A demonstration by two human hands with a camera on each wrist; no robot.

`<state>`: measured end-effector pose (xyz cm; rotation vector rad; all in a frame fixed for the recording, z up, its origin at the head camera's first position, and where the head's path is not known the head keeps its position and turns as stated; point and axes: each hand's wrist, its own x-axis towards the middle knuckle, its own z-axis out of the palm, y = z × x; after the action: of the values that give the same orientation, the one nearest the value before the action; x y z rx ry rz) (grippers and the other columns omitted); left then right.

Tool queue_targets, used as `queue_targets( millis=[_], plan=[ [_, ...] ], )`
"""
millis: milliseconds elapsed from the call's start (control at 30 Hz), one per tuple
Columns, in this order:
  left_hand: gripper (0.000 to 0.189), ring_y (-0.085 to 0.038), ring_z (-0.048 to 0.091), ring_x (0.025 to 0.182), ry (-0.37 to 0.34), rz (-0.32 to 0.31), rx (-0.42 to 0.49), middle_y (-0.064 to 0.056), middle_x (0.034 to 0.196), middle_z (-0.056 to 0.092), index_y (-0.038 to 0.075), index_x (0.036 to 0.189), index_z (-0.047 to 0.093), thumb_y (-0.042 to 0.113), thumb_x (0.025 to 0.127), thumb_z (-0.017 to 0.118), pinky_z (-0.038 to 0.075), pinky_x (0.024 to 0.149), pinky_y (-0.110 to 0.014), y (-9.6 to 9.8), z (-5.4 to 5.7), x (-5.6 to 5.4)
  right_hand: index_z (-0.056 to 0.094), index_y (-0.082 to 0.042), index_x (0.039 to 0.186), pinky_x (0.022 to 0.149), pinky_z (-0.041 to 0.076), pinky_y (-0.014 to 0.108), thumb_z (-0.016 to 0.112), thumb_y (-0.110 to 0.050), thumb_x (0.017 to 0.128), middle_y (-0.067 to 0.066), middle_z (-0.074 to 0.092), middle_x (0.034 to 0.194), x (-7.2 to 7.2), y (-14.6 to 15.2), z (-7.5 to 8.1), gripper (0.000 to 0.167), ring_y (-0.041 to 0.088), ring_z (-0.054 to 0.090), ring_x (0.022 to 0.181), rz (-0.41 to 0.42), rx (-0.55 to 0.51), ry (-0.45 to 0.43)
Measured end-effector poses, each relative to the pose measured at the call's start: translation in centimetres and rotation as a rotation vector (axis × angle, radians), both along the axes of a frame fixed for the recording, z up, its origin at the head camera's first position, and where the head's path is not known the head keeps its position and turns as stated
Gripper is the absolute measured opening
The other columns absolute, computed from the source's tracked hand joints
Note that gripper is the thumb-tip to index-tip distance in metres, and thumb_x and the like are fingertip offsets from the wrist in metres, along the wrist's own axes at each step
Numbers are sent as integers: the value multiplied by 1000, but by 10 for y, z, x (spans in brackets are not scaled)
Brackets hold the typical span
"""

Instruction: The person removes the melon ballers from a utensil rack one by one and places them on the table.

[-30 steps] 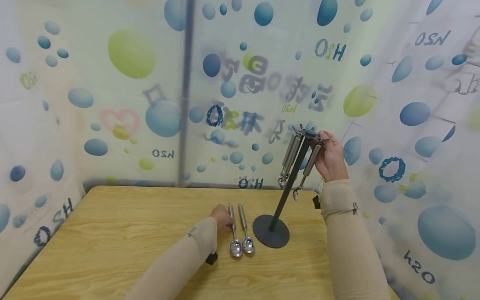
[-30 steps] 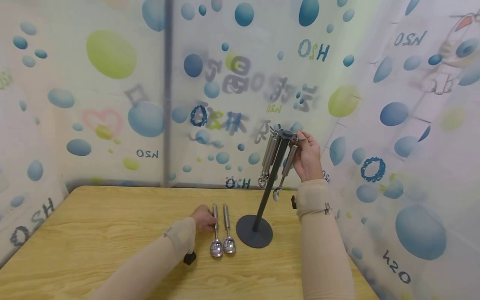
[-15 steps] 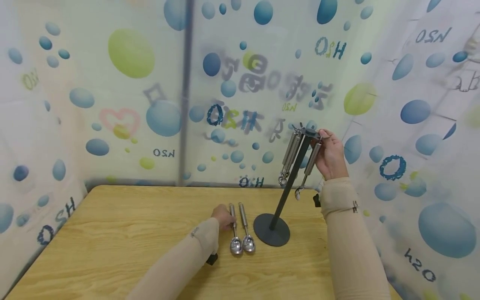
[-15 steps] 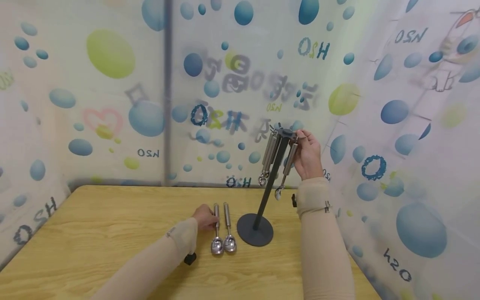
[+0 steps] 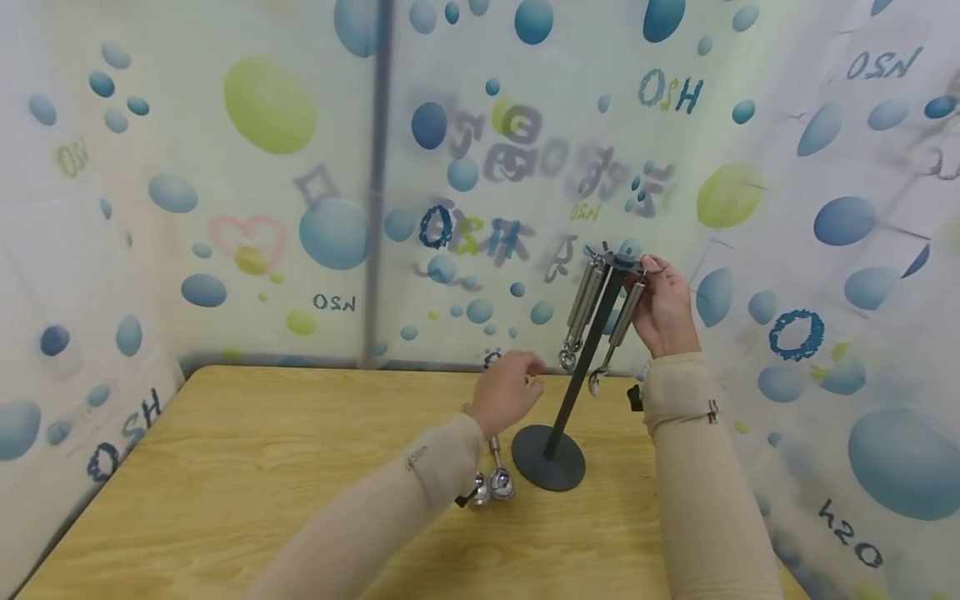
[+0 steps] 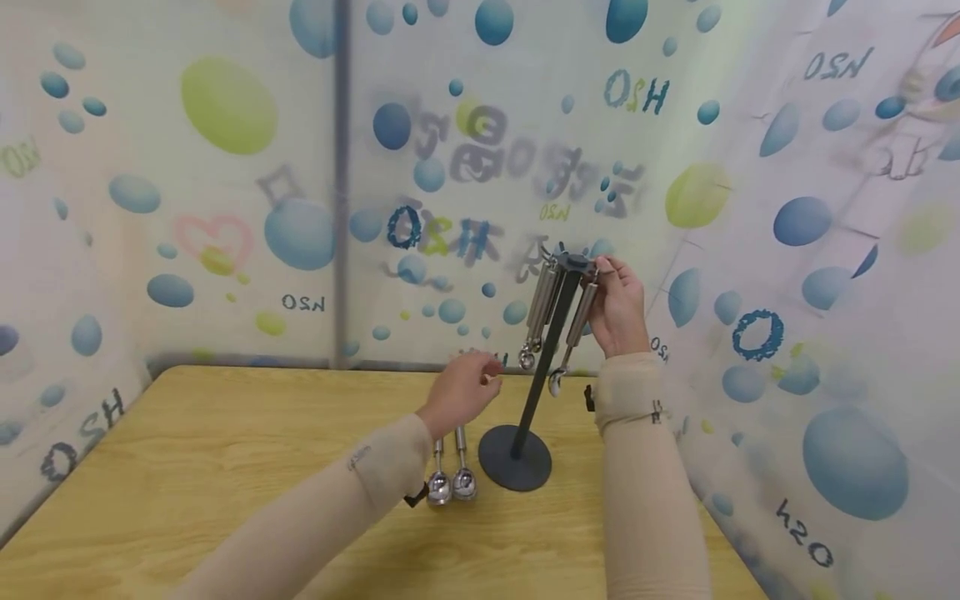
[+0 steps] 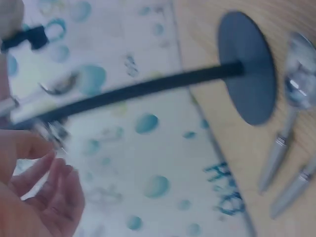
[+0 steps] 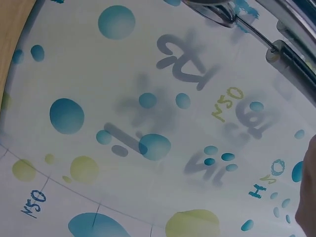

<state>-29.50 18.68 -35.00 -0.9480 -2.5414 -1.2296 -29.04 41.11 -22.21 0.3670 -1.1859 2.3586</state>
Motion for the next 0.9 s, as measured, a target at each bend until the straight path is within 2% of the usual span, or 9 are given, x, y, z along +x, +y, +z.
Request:
queue_targets(
  millis=[100, 200, 267, 367, 500, 633, 733, 900],
  plan=[
    [18, -13, 64, 97, 97, -71, 105, -1, 113, 67, 12, 116, 71, 11, 100, 63, 54, 82, -26, 18, 19, 20, 62, 1, 95, 69, 50, 26, 60, -7, 102, 5, 64, 80, 0, 1, 1, 11, 17, 56, 72, -9, 10, 1],
    [22, -15, 64, 102, 146, -124, 206, -4, 117, 66, 9, 123, 68, 9, 101, 61, 53, 86, -24, 38, 33, 33, 63, 1, 96, 69, 49, 26, 59, -8, 102, 5, 65, 80, 1, 2, 1, 11, 17, 56, 72, -24, 25, -1],
    [27, -16, 63, 107, 150, -135, 246, -5, 123, 65, 8, 129, 64, 9, 102, 60, 51, 91, -23, 50, 39, 38, 62, 1, 97, 69, 49, 26, 59, -9, 102, 5, 65, 80, 1, 3, 0, 12, 17, 56, 72, -27, 31, -8],
    [33, -17, 62, 112, 146, -112, 256, -7, 128, 64, 6, 135, 59, 10, 102, 59, 51, 94, -24, 65, 46, 43, 61, 3, 98, 71, 50, 27, 60, -9, 101, 6, 65, 82, 2, 4, 0, 12, 18, 57, 74, -4, 22, -17],
    [37, -18, 61, 115, 105, -88, 267, -8, 132, 62, 5, 139, 55, 12, 102, 57, 51, 95, -28, 77, 52, 46, 60, 3, 100, 76, 49, 29, 60, -9, 101, 7, 65, 84, 3, 5, -1, 13, 19, 57, 76, 22, 26, -16],
    [43, -19, 59, 106, 1, -104, 310, -9, 136, 58, 5, 143, 51, 12, 101, 58, 51, 93, -31, 83, 56, 47, 61, 3, 99, 78, 49, 29, 60, -9, 101, 7, 66, 83, 2, 4, 0, 12, 18, 58, 76, 28, 31, -8],
    [48, -19, 59, 110, -69, -109, 333, -9, 141, 55, 5, 147, 46, 13, 101, 58, 50, 96, -32, 86, 58, 47, 60, 3, 99, 76, 50, 29, 60, -8, 101, 7, 66, 84, 2, 4, 0, 12, 18, 58, 75, 38, 16, -12],
    [53, -19, 57, 120, -124, -134, 370, -9, 142, 55, 5, 148, 44, 11, 99, 60, 49, 99, -33, 93, 62, 44, 61, 3, 98, 78, 51, 29, 61, -9, 100, 7, 66, 85, 2, 3, 1, 12, 16, 59, 77, 30, 16, -21]
  ],
)
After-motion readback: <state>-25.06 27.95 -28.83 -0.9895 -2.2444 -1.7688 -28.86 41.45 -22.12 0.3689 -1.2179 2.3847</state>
